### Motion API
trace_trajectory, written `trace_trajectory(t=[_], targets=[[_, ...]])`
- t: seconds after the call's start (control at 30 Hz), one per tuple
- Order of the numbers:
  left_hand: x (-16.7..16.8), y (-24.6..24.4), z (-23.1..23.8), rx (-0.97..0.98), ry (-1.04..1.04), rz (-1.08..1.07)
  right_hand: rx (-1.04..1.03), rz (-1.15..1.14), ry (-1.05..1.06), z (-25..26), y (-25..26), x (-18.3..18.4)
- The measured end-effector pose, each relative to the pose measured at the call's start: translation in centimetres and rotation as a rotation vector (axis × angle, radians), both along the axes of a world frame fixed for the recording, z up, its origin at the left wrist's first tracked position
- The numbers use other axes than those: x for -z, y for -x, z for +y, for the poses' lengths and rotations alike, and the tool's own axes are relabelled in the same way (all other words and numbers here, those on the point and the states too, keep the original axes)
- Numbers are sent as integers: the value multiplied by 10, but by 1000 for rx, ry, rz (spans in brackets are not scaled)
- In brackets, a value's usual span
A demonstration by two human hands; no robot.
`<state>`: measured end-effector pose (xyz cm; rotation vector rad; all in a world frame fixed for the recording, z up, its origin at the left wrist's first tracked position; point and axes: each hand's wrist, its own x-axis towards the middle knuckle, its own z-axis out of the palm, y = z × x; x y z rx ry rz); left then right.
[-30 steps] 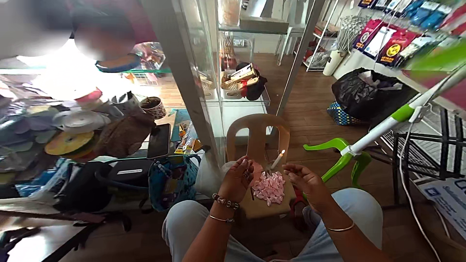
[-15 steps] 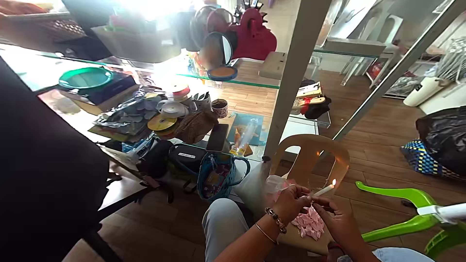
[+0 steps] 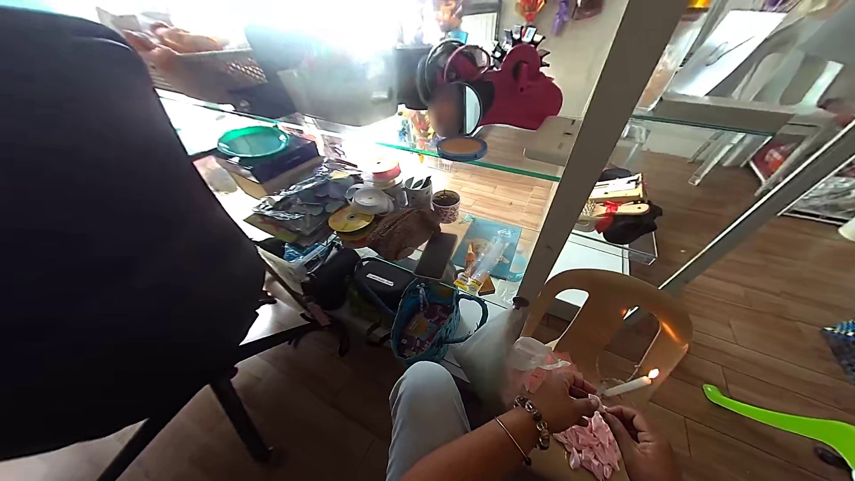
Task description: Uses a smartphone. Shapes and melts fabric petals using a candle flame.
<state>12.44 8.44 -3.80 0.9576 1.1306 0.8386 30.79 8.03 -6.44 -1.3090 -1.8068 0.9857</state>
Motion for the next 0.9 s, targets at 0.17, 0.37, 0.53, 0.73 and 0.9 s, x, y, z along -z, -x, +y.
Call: trace_trajectory(t=[0.17, 0.37, 0.53, 0.73, 0.9], targets=[[5, -4, -2, 12, 53, -44, 10, -28, 0, -2, -2, 7], [12, -7, 2, -53, 124, -93, 138, 22, -35, 4, -1, 19], [44, -2, 17, -47, 111, 176, 174, 14, -45, 16, -2, 18], [77, -1, 21, 91, 253, 434, 193, -80, 71, 19, -10, 17], [79, 1, 20, 182, 250, 509, 177, -100, 118, 20, -10, 24]])
